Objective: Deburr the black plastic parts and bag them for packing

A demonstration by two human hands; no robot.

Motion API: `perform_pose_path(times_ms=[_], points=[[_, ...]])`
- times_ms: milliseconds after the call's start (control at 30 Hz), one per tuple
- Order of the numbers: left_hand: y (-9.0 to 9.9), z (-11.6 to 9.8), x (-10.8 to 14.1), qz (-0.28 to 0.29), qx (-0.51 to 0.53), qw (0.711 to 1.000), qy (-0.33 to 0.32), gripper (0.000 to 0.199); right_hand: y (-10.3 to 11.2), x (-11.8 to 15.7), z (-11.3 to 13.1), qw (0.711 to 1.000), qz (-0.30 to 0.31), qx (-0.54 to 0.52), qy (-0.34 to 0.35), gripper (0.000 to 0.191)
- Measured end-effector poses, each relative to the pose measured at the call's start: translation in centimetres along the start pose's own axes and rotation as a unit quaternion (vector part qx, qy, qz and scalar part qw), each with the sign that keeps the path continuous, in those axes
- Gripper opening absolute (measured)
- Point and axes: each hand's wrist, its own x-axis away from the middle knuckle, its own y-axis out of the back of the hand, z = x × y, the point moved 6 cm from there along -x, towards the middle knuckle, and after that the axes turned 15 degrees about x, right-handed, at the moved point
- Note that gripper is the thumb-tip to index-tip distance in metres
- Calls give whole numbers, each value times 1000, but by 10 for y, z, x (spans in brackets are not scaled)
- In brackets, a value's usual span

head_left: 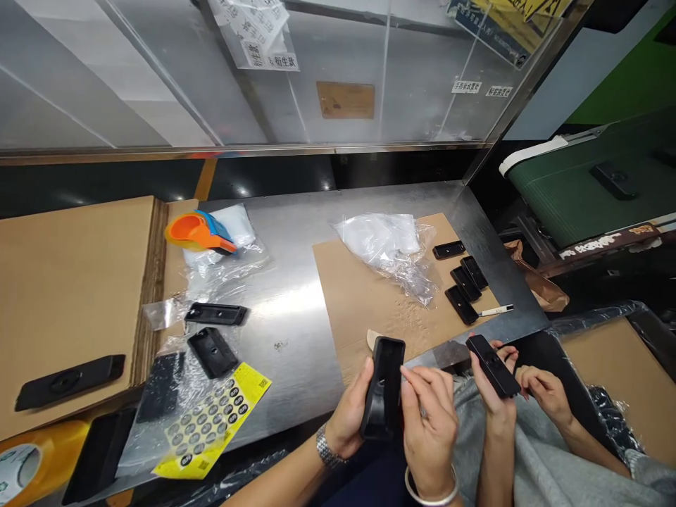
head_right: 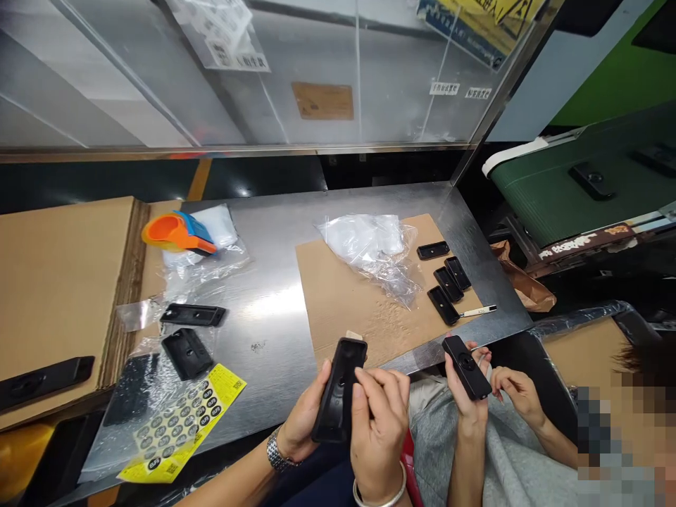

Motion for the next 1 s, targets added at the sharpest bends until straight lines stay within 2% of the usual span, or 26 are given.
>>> perform_pose_path(times_ms=[67, 167, 333, 567, 767, 900, 1000], points=[[1, -1, 1, -8, -19, 999, -38, 45, -5, -8, 10, 999, 19, 34, 35, 26], [0, -2, 3, -15, -39, 996, -80, 45, -11, -13, 15, 997, 16, 69, 28, 29], [-3, -2, 7, -26, -82, 992, -97, 48, -13, -10, 15, 998, 1, 63, 28, 28], [-1, -1, 12, -25, -107, 987, -116, 48, 1, -7, 21, 997, -42, 35, 58, 24], [3, 2, 16, -36, -70, 991, -106, 42, 0, -6, 22, 998, -38, 31, 49, 12], [2, 2, 17, -50, -36, 993, -101, 40, -3, -6, 24, 998, -27, 36, 50, 18], [-3, 3, 16, -38, 31, 998, -31, 43, -3, 0, 31, 996, 9, 44, 76, 17]])
